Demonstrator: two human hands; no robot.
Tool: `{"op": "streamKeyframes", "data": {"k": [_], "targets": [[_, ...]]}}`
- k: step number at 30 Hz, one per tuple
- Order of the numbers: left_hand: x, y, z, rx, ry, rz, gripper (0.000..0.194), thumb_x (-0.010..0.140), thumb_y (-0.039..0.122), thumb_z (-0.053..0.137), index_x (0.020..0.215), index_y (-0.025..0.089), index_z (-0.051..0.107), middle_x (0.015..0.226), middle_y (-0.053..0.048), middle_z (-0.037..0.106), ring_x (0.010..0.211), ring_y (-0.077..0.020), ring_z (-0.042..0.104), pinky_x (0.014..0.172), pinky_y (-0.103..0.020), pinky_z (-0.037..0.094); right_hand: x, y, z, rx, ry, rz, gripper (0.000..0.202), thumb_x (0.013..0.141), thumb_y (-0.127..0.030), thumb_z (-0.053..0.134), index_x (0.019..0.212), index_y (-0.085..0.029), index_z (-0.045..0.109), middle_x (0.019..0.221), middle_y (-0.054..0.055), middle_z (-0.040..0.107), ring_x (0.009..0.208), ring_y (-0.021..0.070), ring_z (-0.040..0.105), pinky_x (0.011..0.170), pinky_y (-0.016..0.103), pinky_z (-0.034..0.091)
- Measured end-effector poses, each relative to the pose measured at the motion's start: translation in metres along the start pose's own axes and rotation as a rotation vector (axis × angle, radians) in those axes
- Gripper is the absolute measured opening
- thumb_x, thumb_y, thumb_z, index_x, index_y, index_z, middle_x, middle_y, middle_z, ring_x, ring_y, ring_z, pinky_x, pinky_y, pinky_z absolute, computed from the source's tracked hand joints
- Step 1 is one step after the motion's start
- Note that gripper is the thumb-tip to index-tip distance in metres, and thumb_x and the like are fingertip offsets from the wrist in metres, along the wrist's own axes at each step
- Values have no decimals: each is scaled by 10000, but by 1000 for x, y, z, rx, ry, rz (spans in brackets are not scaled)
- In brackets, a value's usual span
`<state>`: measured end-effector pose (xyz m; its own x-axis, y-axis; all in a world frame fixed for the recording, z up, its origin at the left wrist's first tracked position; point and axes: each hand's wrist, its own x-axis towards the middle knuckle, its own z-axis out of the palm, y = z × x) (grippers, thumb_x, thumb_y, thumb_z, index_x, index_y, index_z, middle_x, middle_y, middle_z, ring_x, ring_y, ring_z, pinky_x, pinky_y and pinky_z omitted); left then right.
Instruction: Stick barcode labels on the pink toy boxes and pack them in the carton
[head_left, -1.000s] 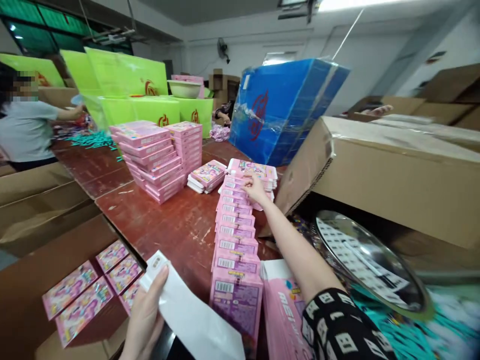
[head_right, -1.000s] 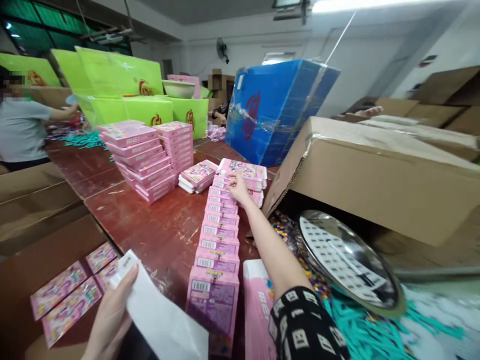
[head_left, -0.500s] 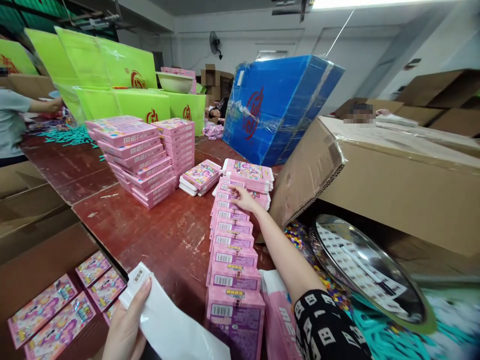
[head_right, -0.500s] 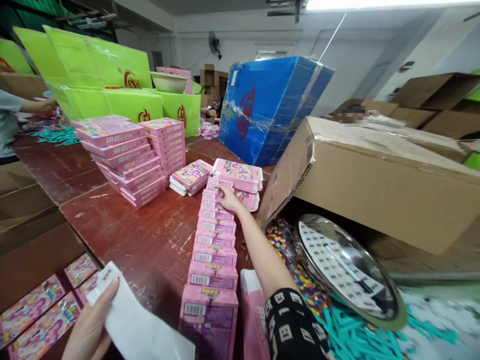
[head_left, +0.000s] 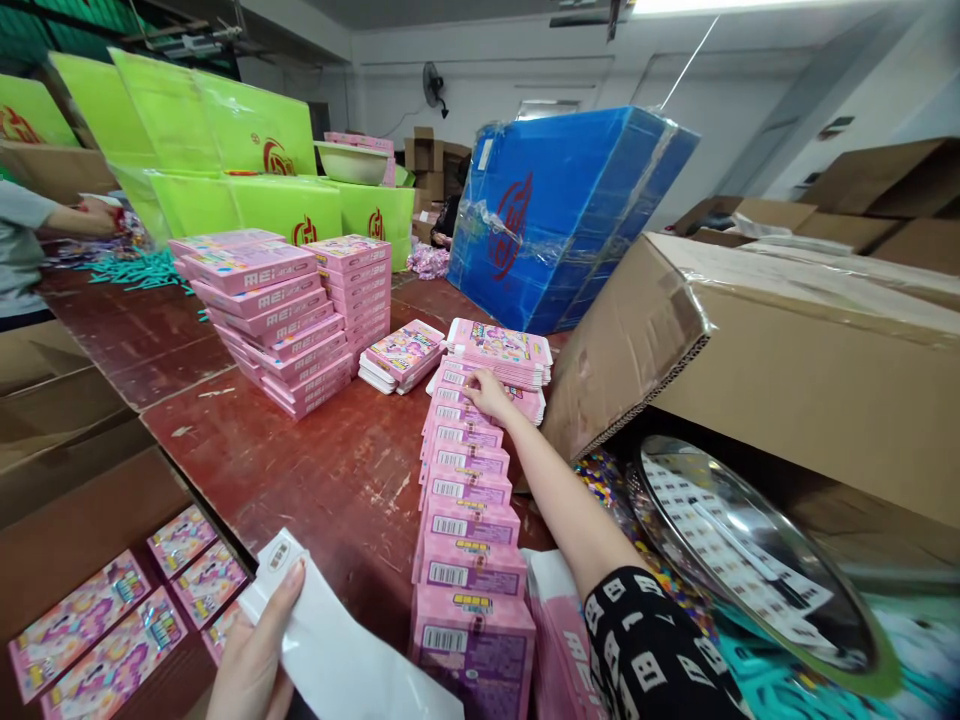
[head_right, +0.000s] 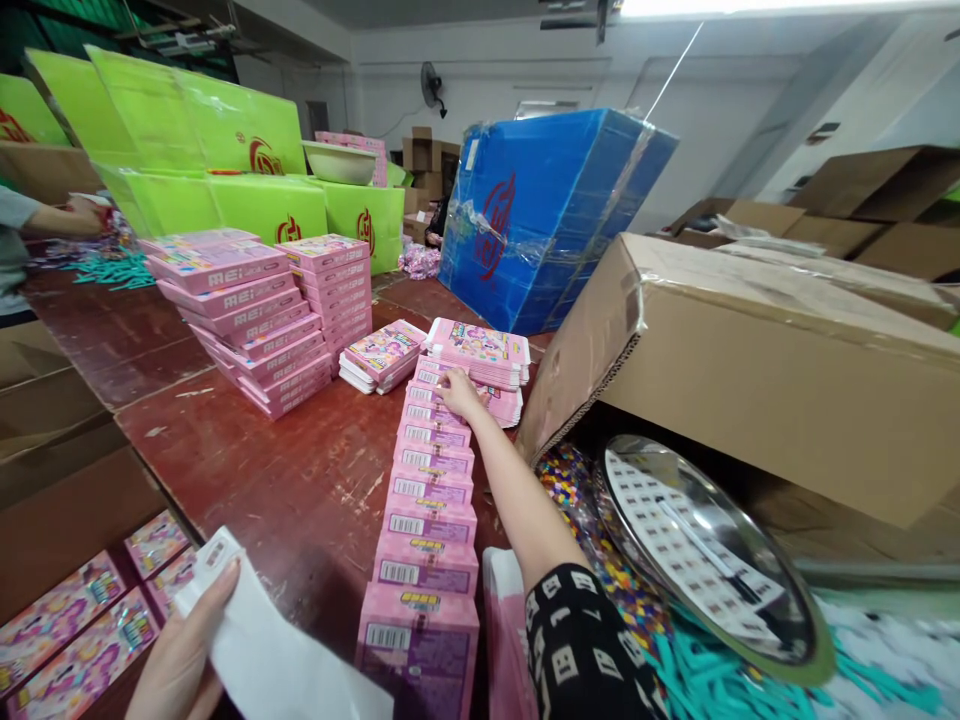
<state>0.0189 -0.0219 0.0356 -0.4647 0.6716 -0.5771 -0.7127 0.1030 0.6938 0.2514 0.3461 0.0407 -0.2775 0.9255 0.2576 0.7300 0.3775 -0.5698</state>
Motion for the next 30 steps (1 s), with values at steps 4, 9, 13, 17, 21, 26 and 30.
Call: {"op": "streamKeyframes", "data": {"k": [4,9,13,17,21,26,30], "targets": [[-6,2,7,-13,19,24,670,450,343,969,1033,143,707,769,-36,754,694,-267,736,611,-280,601,-13,-12,-14,64,70,64,443,831,-198,577,1273,-205,558,1064,101,653,891,235,617,879,425,489],[-26,-1,28,-23,-42,44,558,481,366,954,913,112,708,680,-31,716,543,-188,672,513,-237,547,-96,-84,-40,498,167,-96,276,931,-358,501,1104,-181,622,953,97,698,847,212,669,821,375,534],[-43,-20,45,-31,-156,159,461,552,392,926,848,120,701,730,-28,714,580,-136,637,579,-223,541,-195,-155,-59,579,-345,-257,266,837,-463,671,863,-198,671,843,52,707,797,186,657,727,300,527],[-58,-30,41,97,-286,293,377,666,424,860,860,137,709,743,-20,703,621,-117,617,582,-188,502,-251,-184,-59,629,-476,-227,215,830,-378,685,772,-185,609,746,14,652,696,144,599,640,251,480],[-73,-13,33,422,-470,535,335,756,322,804,1050,186,719,898,-41,725,773,-148,644,688,-207,497,-272,-179,-66,529,-381,-258,191,906,-242,566,727,-182,598,695,5,623,660,131,569,622,249,437],[-96,-2,34,598,-533,650,248,840,365,697,720,148,695,658,-17,632,593,-121,538,562,-196,416,-296,-180,-83,546,-281,-226,44,862,-222,648,864,-183,670,768,13,688,708,144,637,679,256,512],[-112,-6,37,533,-491,587,275,807,412,722,880,146,721,759,-48,690,624,-151,576,564,-210,435,-311,-182,-85,552,-143,-259,141,828,-172,688,968,-193,680,779,3,699,682,140,653,659,249,562]]}}
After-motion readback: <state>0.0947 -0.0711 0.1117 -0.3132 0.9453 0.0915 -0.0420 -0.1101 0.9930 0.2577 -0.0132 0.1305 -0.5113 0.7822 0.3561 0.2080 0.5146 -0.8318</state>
